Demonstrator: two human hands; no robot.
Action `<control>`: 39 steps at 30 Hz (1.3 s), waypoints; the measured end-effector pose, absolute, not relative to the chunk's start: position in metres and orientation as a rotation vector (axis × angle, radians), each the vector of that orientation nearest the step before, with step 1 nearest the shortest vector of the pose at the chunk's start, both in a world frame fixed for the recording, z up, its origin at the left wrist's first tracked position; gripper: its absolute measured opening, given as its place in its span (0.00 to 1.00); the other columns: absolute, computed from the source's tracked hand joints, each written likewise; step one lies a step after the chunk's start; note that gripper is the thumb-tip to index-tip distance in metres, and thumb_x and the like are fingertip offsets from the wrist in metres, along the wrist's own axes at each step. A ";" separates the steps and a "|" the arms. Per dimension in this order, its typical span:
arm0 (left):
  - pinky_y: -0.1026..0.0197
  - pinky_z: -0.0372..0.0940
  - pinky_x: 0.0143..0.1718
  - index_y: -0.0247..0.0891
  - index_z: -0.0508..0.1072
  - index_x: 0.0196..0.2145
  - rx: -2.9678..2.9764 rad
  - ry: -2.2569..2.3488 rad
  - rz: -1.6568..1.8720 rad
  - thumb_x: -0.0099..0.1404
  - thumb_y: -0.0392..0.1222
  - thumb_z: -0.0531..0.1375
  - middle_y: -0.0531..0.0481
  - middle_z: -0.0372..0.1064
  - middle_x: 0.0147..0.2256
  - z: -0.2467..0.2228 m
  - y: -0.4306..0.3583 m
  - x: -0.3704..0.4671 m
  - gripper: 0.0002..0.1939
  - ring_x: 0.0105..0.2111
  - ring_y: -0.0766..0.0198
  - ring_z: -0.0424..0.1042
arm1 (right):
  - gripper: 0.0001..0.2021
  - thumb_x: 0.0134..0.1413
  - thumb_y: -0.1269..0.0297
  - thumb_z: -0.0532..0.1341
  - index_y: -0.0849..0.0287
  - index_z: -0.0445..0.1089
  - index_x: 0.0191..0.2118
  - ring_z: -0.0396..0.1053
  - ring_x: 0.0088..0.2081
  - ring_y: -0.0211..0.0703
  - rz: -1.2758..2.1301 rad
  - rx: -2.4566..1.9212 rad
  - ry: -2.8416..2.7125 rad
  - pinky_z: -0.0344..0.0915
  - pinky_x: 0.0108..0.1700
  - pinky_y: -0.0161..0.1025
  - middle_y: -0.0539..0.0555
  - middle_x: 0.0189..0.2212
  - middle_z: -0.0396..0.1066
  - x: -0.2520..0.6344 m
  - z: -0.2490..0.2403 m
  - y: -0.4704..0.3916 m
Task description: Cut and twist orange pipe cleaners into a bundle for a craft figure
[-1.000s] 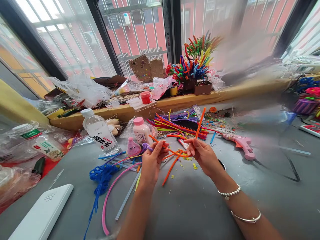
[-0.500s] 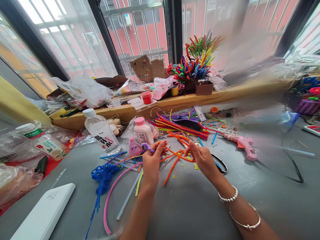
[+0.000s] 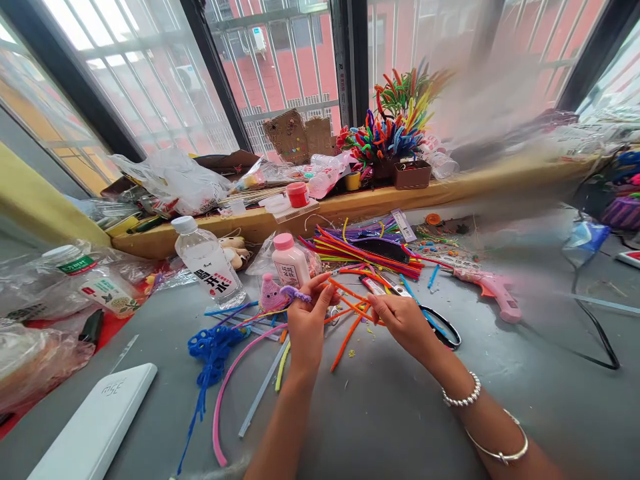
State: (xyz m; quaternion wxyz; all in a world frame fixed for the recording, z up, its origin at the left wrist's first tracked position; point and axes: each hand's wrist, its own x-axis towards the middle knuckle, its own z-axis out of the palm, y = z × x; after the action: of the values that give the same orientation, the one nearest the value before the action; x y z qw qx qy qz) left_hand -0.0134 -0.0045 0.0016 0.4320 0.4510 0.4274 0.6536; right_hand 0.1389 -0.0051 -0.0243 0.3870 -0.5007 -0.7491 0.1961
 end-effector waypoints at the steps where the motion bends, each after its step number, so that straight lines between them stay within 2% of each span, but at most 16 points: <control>1: 0.69 0.64 0.29 0.37 0.71 0.36 1.126 1.063 1.630 0.51 0.41 0.60 0.54 0.68 0.25 0.001 -0.004 -0.014 0.12 0.24 0.73 0.68 | 0.24 0.59 0.57 0.43 0.60 0.60 0.16 0.59 0.20 0.34 0.502 -1.278 -1.913 0.51 0.26 0.31 0.48 0.15 0.62 0.139 -0.025 -0.005; 8: 0.67 0.65 0.32 0.36 0.71 0.37 1.124 1.062 1.623 0.51 0.40 0.61 0.53 0.70 0.26 0.000 -0.003 -0.014 0.14 0.26 0.71 0.69 | 0.25 0.59 0.55 0.39 0.59 0.60 0.17 0.61 0.21 0.36 0.459 -1.332 -1.986 0.52 0.26 0.32 0.49 0.16 0.63 0.139 -0.031 0.000; 15: 0.64 0.66 0.36 0.35 0.71 0.38 1.123 1.027 1.609 0.51 0.41 0.60 0.51 0.71 0.28 0.001 -0.005 -0.012 0.15 0.29 0.69 0.70 | 0.27 0.59 0.52 0.37 0.58 0.59 0.17 0.58 0.18 0.36 0.387 -1.328 -1.989 0.50 0.23 0.32 0.50 0.14 0.61 0.141 -0.032 0.003; 21: 0.63 0.67 0.34 0.34 0.72 0.34 1.054 1.044 1.627 0.53 0.46 0.58 0.51 0.70 0.27 0.005 -0.006 -0.012 0.14 0.26 0.69 0.70 | 0.25 0.60 0.55 0.39 0.59 0.59 0.18 0.57 0.19 0.35 0.357 -1.289 -1.999 0.51 0.24 0.32 0.50 0.16 0.61 0.144 -0.032 0.003; 25: 0.65 0.66 0.33 0.35 0.71 0.34 1.074 1.071 1.625 0.51 0.44 0.60 0.53 0.69 0.26 0.005 -0.006 -0.013 0.13 0.26 0.70 0.70 | 0.25 0.59 0.55 0.39 0.59 0.60 0.18 0.58 0.20 0.35 0.321 -1.255 -2.022 0.51 0.25 0.32 0.50 0.16 0.61 0.143 -0.031 0.002; 29: 0.67 0.66 0.32 0.34 0.71 0.29 1.098 1.117 1.635 0.50 0.42 0.61 0.55 0.68 0.24 0.004 -0.005 -0.014 0.09 0.25 0.71 0.69 | 0.24 0.59 0.56 0.41 0.60 0.61 0.19 0.59 0.21 0.36 0.334 -1.243 -2.018 0.54 0.26 0.33 0.50 0.16 0.62 0.143 -0.030 0.000; 31: 0.67 0.66 0.31 0.34 0.71 0.27 1.074 1.146 1.647 0.49 0.42 0.62 0.54 0.69 0.24 0.003 -0.004 -0.017 0.09 0.25 0.71 0.70 | 0.19 0.58 0.57 0.44 0.60 0.65 0.24 0.62 0.25 0.38 0.329 -1.209 -1.931 0.58 0.29 0.34 0.52 0.21 0.64 0.144 -0.030 0.000; 33: 0.67 0.66 0.31 0.33 0.71 0.27 1.015 1.171 1.677 0.48 0.42 0.62 0.53 0.69 0.24 0.004 -0.002 -0.021 0.10 0.24 0.71 0.70 | 0.12 0.56 0.59 0.50 0.60 0.65 0.37 0.64 0.31 0.40 0.309 -1.146 -1.822 0.63 0.33 0.36 0.55 0.30 0.66 0.146 -0.030 0.001; 36: 0.66 0.66 0.31 0.32 0.71 0.27 0.898 1.183 1.735 0.45 0.42 0.64 0.52 0.70 0.24 0.007 0.001 -0.029 0.11 0.24 0.71 0.70 | 0.20 0.52 0.61 0.55 0.56 0.55 0.51 0.64 0.40 0.44 0.285 -1.041 -1.801 0.67 0.35 0.40 0.59 0.43 0.60 0.150 -0.030 0.002; 39: 0.67 0.66 0.29 0.32 0.71 0.26 0.823 1.193 1.763 0.43 0.41 0.65 0.53 0.70 0.22 0.011 0.003 -0.038 0.12 0.22 0.71 0.70 | 0.27 0.49 0.61 0.58 0.54 0.50 0.55 0.61 0.45 0.48 0.200 -1.004 -1.914 0.67 0.41 0.45 0.59 0.47 0.58 0.151 -0.030 0.002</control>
State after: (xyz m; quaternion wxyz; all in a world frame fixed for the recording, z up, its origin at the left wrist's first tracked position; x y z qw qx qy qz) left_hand -0.0375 0.0031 0.0112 0.4164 0.3278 0.4753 0.7023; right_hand 0.1513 0.0023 -0.0304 0.4666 -0.4093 -0.7798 0.0816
